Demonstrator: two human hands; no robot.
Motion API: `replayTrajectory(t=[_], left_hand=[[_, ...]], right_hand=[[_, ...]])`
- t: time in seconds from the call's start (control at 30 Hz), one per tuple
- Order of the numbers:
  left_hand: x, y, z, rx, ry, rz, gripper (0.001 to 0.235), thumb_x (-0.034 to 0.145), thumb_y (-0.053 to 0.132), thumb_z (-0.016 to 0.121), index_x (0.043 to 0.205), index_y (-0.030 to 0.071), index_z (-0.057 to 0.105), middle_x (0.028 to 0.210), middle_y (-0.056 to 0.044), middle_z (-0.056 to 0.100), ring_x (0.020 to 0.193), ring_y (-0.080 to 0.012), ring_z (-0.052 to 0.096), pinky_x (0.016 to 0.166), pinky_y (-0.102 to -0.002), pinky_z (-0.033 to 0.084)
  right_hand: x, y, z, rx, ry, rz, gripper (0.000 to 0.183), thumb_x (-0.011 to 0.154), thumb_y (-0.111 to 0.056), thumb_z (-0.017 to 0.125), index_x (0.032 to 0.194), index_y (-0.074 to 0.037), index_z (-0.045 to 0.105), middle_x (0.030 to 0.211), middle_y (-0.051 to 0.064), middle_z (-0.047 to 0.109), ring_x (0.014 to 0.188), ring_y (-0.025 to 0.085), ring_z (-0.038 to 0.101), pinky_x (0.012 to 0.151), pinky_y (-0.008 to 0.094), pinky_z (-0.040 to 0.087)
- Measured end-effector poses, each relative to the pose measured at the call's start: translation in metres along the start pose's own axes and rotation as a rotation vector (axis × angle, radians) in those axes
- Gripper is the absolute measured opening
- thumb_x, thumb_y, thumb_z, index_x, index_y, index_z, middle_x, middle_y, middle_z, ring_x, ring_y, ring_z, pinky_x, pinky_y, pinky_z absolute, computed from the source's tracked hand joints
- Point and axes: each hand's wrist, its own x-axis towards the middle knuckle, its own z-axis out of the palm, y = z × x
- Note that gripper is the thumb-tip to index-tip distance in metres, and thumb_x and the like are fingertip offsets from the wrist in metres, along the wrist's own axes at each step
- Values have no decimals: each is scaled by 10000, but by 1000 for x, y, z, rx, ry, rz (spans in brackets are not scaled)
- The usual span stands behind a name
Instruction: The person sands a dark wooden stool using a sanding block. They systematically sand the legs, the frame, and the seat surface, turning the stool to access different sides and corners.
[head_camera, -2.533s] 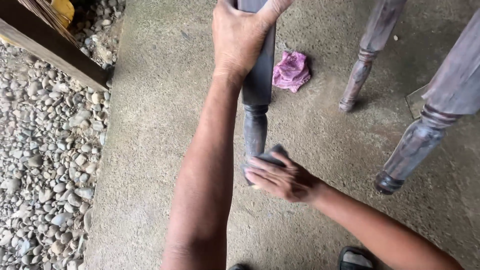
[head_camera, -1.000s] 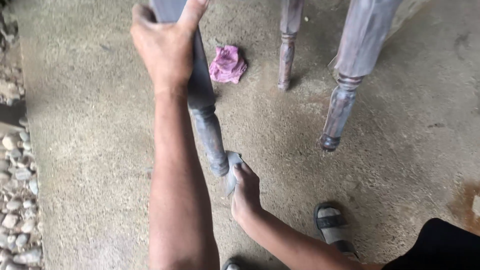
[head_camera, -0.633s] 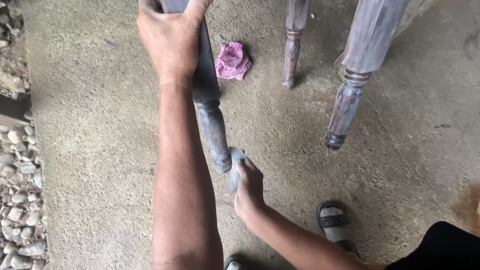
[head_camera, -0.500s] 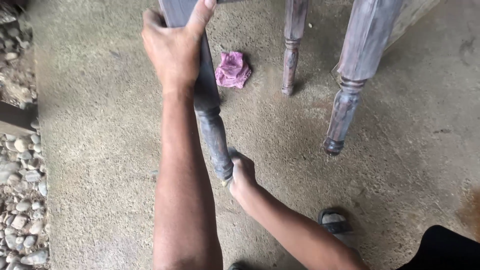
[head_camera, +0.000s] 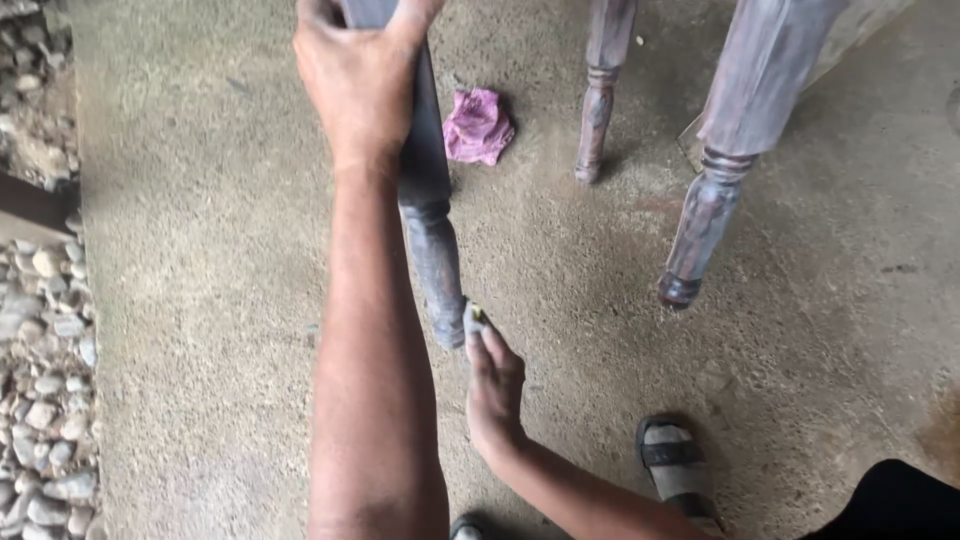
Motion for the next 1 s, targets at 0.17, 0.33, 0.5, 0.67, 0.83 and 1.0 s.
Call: replayTrajectory(t=[0.17,0.33,0.5,0.67,0.83,1.0], left_hand=[[4,16,-3,-138,-40,28,689,732,475,921,1048,-84,670,973,-165,796,879,-214,778,839,-357,626],[-2,10,1,-130,-37,-35,640,725,438,922,990,-82,660,949,-167,785,857,-225,751,829,-354,618],[-25,-4,9,257,119,194,765,766,373,943,1248,-33,509,996,-199,764,884,-321,764,811,-441,591],[-44,18,11,312,121,16,785,767,308,847,1357,11,422,993,-183,763,853,-340,777,821,-446,614],[-42,6,14,354,135,86,724,793,310,848,1305,18,429,962,-184,758,866,-351,774,849,-457,602],[-34,3,19,397,173,137,739,796,340,890,1298,46,433,970,-189,761,892,-378,761,855,-482,590]], right_hand=[[5,-3,-36,36,-266,154,345,1046,-157,558,1325,-8,695,905,169,664,801,167,573,698,283,493],[44,-88,-106,-465,-662,168,385,1027,-221,462,1336,-8,551,1253,103,544,1130,224,444,922,367,396],[129,-130,-216,-1565,-939,-138,547,1071,-338,331,1513,-17,328,1677,139,194,1550,367,1,1203,546,60],[169,-115,-224,-2234,-1062,-717,478,1007,-206,442,1407,56,464,1467,187,494,1486,342,299,1245,550,157],[168,-114,-257,-2197,-1066,-1070,484,922,-169,514,1340,68,569,1309,194,654,1388,325,485,1228,558,212],[172,-111,-242,-2034,-900,-1143,493,857,-79,535,1334,45,566,1400,180,591,1388,279,479,1211,538,247]])
